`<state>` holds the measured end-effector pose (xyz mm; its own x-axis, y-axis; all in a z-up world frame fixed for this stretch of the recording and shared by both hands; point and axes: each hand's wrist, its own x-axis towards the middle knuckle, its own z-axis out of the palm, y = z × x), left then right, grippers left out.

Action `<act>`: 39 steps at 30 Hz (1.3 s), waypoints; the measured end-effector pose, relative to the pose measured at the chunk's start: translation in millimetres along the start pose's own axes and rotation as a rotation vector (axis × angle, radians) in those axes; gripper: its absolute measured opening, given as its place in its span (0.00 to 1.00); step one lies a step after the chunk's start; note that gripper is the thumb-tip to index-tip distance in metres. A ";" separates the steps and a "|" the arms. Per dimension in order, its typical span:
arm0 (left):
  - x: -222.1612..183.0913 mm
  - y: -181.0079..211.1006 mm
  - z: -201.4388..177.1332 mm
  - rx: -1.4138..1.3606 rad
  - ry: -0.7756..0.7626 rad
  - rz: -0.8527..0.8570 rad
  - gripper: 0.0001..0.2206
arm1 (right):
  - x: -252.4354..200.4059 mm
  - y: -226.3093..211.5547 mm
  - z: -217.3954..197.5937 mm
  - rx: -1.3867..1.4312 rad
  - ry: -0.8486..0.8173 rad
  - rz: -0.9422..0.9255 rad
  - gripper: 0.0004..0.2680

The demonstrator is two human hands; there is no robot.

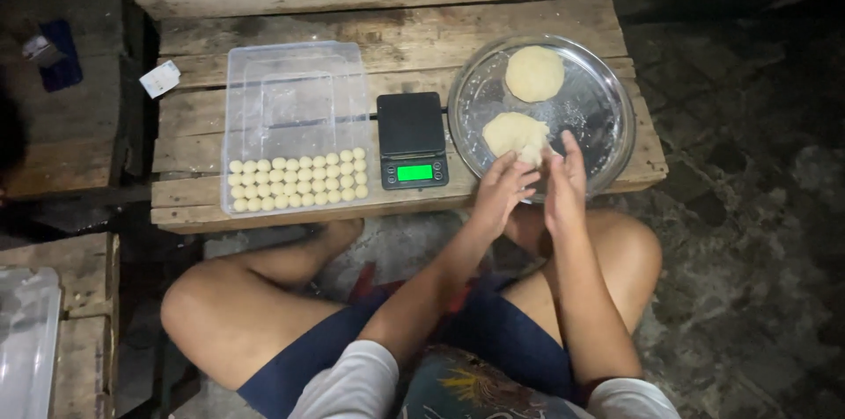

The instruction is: Weighing small portions of dough on a digital scale and rolling them into balls by hand.

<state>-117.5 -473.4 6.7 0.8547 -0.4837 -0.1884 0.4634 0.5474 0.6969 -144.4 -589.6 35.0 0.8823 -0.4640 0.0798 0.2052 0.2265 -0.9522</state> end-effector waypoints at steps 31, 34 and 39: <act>-16.0 185.9 -124.9 1.840 0.349 0.366 0.27 | -24.6 -10.1 46.1 -0.771 -0.112 -0.220 0.27; -37.5 142.2 -170.5 1.853 0.249 0.680 0.10 | -14.1 -3.1 39.7 -0.785 -0.118 -0.213 0.24; -137.0 97.7 -188.1 1.855 -0.042 0.685 0.08 | -5.2 1.6 28.7 -0.935 -0.097 -0.207 0.20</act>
<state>-145.3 -225.2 -29.6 0.7350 -0.5666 0.3725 -0.6778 -0.6303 0.3787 -136.5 -562.3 41.5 0.9061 -0.3361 0.2571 -0.0228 -0.6455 -0.7634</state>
